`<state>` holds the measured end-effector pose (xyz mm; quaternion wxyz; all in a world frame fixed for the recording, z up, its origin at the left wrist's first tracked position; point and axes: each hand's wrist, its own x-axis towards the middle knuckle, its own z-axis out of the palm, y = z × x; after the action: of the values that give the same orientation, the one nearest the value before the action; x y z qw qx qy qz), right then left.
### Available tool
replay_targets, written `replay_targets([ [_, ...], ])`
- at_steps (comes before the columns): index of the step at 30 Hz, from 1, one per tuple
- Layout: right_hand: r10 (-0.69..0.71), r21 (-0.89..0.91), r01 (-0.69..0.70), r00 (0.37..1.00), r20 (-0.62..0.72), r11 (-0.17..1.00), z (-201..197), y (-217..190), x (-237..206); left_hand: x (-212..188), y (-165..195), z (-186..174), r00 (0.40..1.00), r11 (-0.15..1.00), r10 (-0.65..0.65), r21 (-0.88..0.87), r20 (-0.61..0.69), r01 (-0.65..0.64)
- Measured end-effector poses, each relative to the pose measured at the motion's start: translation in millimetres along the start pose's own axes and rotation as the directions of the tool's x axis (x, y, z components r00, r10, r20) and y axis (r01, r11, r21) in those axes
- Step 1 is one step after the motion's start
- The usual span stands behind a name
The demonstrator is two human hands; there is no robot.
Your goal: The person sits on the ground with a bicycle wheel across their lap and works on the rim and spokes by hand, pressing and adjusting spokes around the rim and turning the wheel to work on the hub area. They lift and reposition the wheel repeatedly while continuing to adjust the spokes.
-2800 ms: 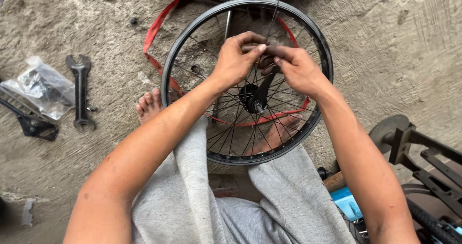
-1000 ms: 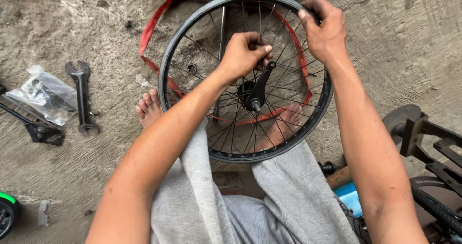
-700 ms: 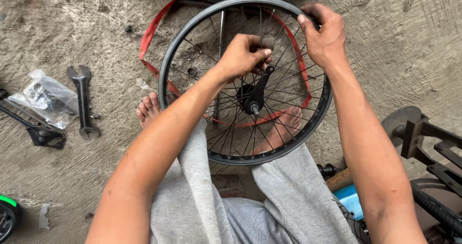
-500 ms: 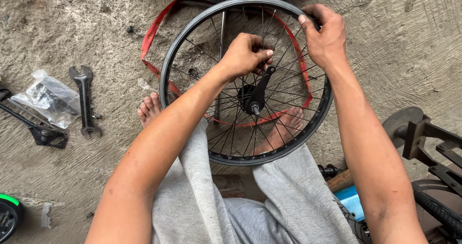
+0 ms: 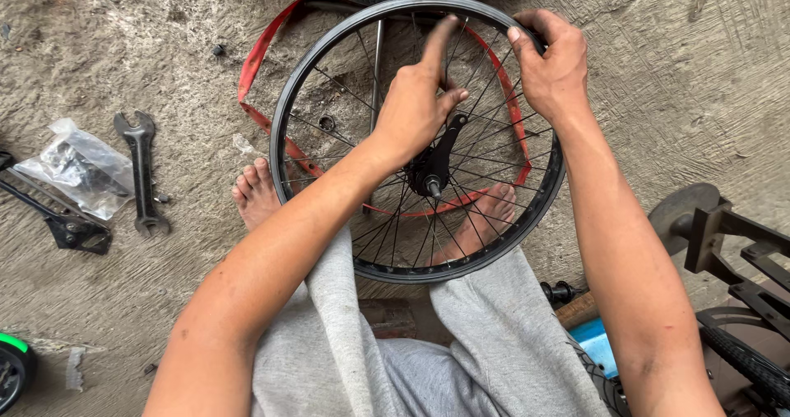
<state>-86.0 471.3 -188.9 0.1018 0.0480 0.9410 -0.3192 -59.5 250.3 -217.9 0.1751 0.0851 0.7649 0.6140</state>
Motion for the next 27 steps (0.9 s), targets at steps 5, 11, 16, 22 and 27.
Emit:
replay_targets([
  [5,-0.062,-0.022,0.061,0.998,-0.016,0.998,-1.4,1.2,-1.4,-0.3,-0.2,-2.1,0.991,0.946,-0.094,0.320,0.094,0.059],
  [11,-0.027,-0.014,0.027,1.000,-0.014,1.000,-0.9,1.8,-1.9,-5.0,-6.3,-1.0,0.997,0.956,-0.013,0.293,0.071,-0.009],
  [16,0.019,0.001,-0.019,1.000,0.001,1.000,-0.7,1.7,-1.6,-6.0,-8.9,3.2,0.998,0.970,-0.012,0.243,0.064,-0.004],
  [22,-0.046,-0.013,0.046,0.999,-0.011,0.999,-2.1,0.7,-2.8,-7.2,-10.3,2.9,0.999,0.991,0.015,0.133,0.031,-0.019],
  [27,-0.044,0.002,0.044,0.999,-0.006,0.999,-3.8,1.1,-4.5,-10.6,-7.1,3.9,1.000,0.994,-0.005,0.113,0.013,0.003],
])
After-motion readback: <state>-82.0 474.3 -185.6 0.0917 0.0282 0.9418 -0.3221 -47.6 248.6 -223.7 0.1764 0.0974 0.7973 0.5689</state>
